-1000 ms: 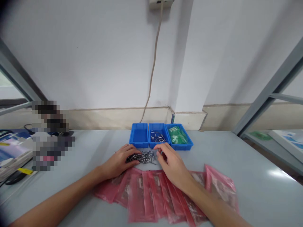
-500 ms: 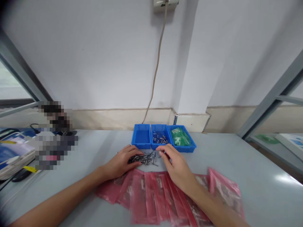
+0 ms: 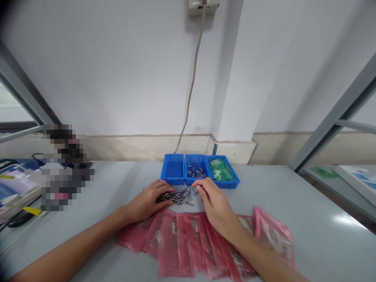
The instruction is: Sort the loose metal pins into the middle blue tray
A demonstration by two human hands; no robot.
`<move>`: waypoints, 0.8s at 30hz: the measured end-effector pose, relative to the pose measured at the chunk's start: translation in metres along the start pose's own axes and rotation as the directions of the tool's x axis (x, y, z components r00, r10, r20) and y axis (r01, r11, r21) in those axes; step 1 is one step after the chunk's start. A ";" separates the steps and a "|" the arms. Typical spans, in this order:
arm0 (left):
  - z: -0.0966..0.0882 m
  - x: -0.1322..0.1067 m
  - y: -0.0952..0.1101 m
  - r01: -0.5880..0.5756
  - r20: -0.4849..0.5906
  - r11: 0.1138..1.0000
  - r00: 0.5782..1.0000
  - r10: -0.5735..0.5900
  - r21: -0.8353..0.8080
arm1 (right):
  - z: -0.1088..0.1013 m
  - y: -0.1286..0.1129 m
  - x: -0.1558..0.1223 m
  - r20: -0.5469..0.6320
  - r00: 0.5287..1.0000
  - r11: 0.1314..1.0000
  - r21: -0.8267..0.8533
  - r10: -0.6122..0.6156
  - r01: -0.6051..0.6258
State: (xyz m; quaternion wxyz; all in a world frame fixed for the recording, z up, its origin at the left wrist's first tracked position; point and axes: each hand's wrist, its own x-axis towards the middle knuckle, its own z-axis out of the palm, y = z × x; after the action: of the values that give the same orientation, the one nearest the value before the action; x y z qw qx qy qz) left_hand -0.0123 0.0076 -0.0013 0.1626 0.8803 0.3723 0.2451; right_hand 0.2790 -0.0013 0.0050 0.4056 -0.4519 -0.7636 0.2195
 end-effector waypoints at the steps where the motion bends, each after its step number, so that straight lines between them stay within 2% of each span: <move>1: 0.000 0.000 0.000 0.002 0.000 1.000 1.000 -0.002 0.001 | 0.000 -0.001 0.000 0.008 1.000 1.000 -0.003 0.001 -0.001; 8: -0.003 0.001 0.003 0.009 0.018 1.000 1.000 -0.009 0.003 | -0.002 -0.001 0.001 -0.022 0.999 1.000 0.005 -0.024 0.025; 16: -0.003 0.001 0.003 0.014 0.013 1.000 1.000 -0.014 0.009 | -0.001 -0.002 0.000 0.043 0.993 0.993 0.042 0.107 -0.109; 21: -0.003 0.001 0.003 0.022 0.014 1.000 1.000 -0.022 -0.003 | -0.003 -0.005 0.000 0.023 0.991 0.985 0.108 0.134 -0.135; 24: -0.003 0.001 0.003 0.021 0.018 1.000 1.000 -0.021 -0.013 | -0.003 -0.004 0.000 0.026 0.990 0.986 0.084 0.140 -0.142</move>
State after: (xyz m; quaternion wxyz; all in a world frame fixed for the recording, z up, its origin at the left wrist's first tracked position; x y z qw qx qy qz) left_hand -0.0118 0.0065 0.0027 0.1741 0.8774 0.3785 0.2380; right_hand 0.2797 -0.0035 0.0093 0.4004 -0.4850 -0.7236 0.2845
